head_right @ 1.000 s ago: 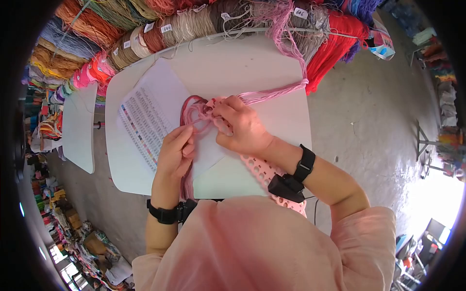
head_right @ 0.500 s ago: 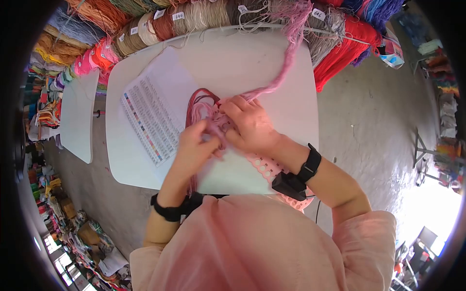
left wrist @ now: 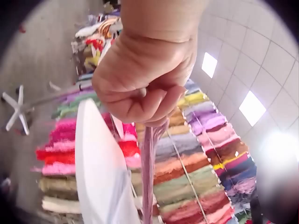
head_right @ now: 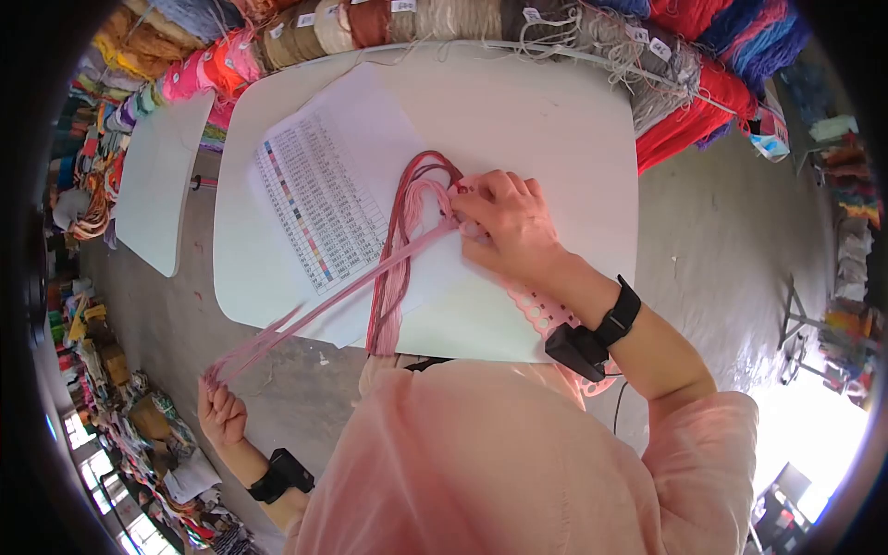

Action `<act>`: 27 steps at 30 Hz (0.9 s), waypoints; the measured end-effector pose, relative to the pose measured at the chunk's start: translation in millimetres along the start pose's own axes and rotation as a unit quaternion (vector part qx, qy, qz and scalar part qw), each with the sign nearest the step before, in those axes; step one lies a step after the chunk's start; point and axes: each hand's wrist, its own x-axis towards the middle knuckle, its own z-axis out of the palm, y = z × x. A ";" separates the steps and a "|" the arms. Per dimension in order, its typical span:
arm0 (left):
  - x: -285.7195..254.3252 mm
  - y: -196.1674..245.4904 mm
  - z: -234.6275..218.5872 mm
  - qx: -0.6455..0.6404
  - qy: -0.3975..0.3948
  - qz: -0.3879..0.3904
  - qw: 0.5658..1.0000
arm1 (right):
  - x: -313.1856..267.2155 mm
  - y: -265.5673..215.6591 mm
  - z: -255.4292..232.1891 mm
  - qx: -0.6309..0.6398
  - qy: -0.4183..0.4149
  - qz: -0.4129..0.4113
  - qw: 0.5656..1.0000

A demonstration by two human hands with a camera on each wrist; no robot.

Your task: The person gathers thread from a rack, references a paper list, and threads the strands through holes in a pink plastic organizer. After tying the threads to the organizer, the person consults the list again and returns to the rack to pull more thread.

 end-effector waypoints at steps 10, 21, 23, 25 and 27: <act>12.6 -16.6 16.3 0.504 0.190 0.180 0.823 | -7.8 2.3 -5.1 0.035 0.023 0.017 0.999; 161.6 -166.9 246.3 0.647 -0.344 0.397 0.554 | -26.9 -3.0 7.4 0.033 0.173 0.085 0.981; 179.9 -186.7 252.6 0.752 -0.296 0.343 0.479 | -30.4 -4.7 7.7 0.031 0.185 0.096 0.978; 186.7 -193.6 257.5 0.809 -0.264 0.310 0.425 | -29.2 -3.7 9.1 0.034 0.207 0.091 0.974; 187.2 -189.0 257.6 0.830 -0.253 0.292 0.402 | -29.6 -1.5 11.2 0.023 0.213 0.089 0.973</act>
